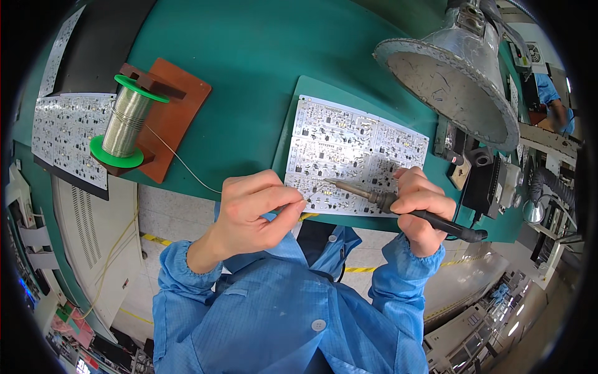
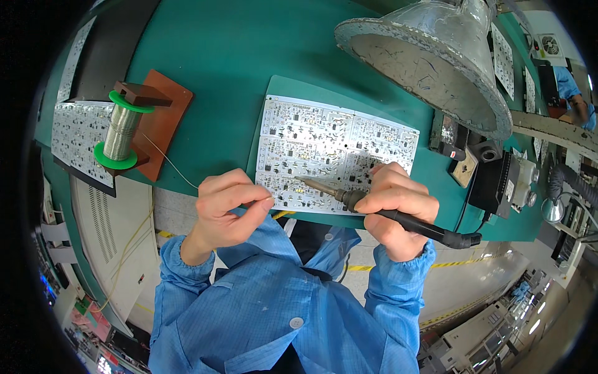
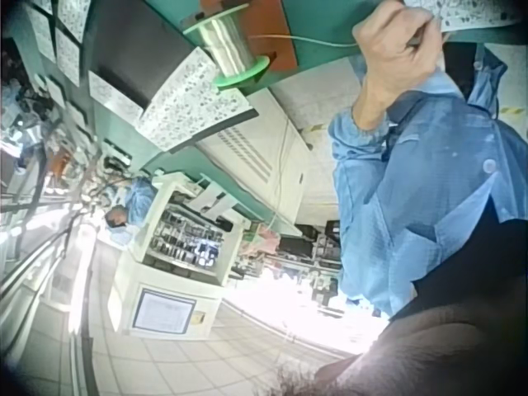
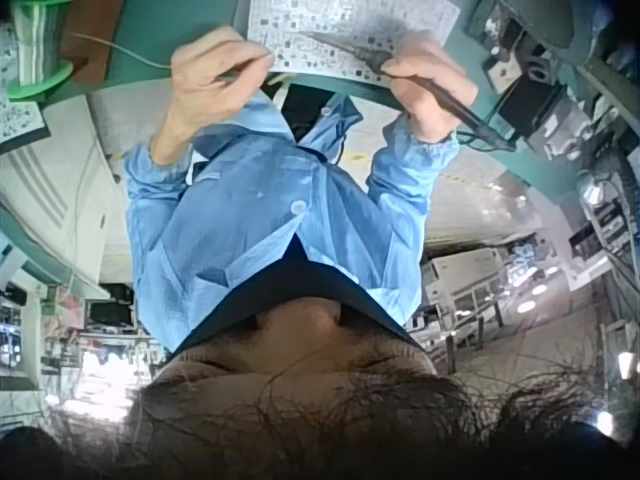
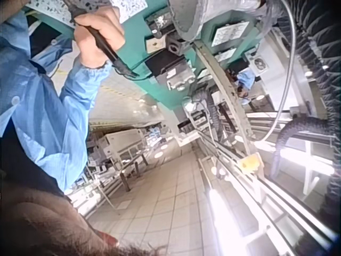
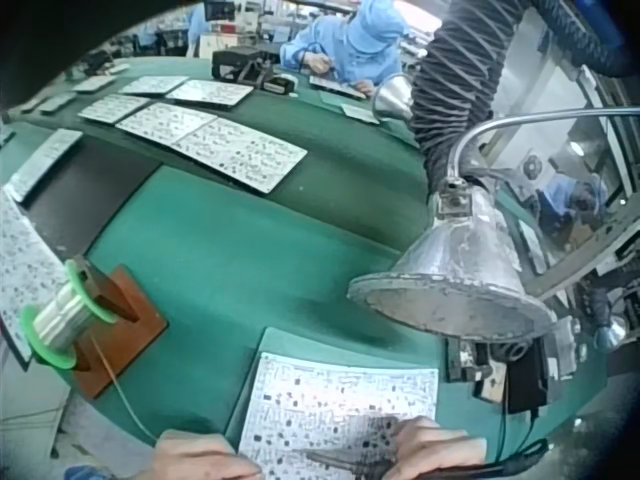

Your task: Soldering electronic components onto a printed circuit board at a manual assembly station.

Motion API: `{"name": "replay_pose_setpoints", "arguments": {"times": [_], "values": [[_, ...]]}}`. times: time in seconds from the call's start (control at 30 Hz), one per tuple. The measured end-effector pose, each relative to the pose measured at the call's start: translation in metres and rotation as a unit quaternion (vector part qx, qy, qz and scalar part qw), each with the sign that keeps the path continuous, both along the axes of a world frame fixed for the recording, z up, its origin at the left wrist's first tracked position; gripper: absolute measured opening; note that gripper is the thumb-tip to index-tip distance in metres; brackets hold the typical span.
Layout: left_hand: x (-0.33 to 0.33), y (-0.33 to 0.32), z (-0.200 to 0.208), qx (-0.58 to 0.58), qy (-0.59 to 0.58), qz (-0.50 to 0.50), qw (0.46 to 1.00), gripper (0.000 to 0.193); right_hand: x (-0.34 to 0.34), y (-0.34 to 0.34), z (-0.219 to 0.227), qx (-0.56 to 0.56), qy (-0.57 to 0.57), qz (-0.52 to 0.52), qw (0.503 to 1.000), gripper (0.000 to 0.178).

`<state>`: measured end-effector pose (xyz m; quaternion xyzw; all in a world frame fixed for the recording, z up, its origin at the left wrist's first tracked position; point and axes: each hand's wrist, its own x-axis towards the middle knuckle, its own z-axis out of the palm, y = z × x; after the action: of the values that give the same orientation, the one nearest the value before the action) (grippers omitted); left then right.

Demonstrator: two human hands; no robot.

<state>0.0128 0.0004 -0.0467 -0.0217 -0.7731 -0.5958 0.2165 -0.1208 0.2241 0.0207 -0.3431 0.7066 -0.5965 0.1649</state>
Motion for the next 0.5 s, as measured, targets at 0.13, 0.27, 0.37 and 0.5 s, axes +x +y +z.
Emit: {"name": "replay_pose_setpoints", "arguments": {"times": [0.13, 0.27, 0.37, 0.5], "values": [[0.0005, -0.0005, 0.0002, 0.011, 0.002, -0.005, 1.0, 0.013, 0.0004, 0.0009, 0.0003, 0.0, 0.008, -0.004, 1.0, 0.025], [0.0004, -0.0013, 0.0007, 0.012, 0.008, -0.011, 1.0, 0.013, -0.0002, 0.0012, -0.0004, -0.006, 0.01, -0.005, 1.0, 0.025], [0.0009, -0.0022, 0.0011, 0.02, 0.01, -0.014, 1.0, 0.013, 0.0007, 0.0025, -0.0002, -0.004, 0.013, -0.008, 1.0, 0.024], [0.0024, -0.0036, 0.0015, 0.024, 0.005, -0.021, 0.999, 0.014, 0.0031, 0.0062, 0.0012, -0.001, 0.015, -0.025, 1.0, 0.024]]}}
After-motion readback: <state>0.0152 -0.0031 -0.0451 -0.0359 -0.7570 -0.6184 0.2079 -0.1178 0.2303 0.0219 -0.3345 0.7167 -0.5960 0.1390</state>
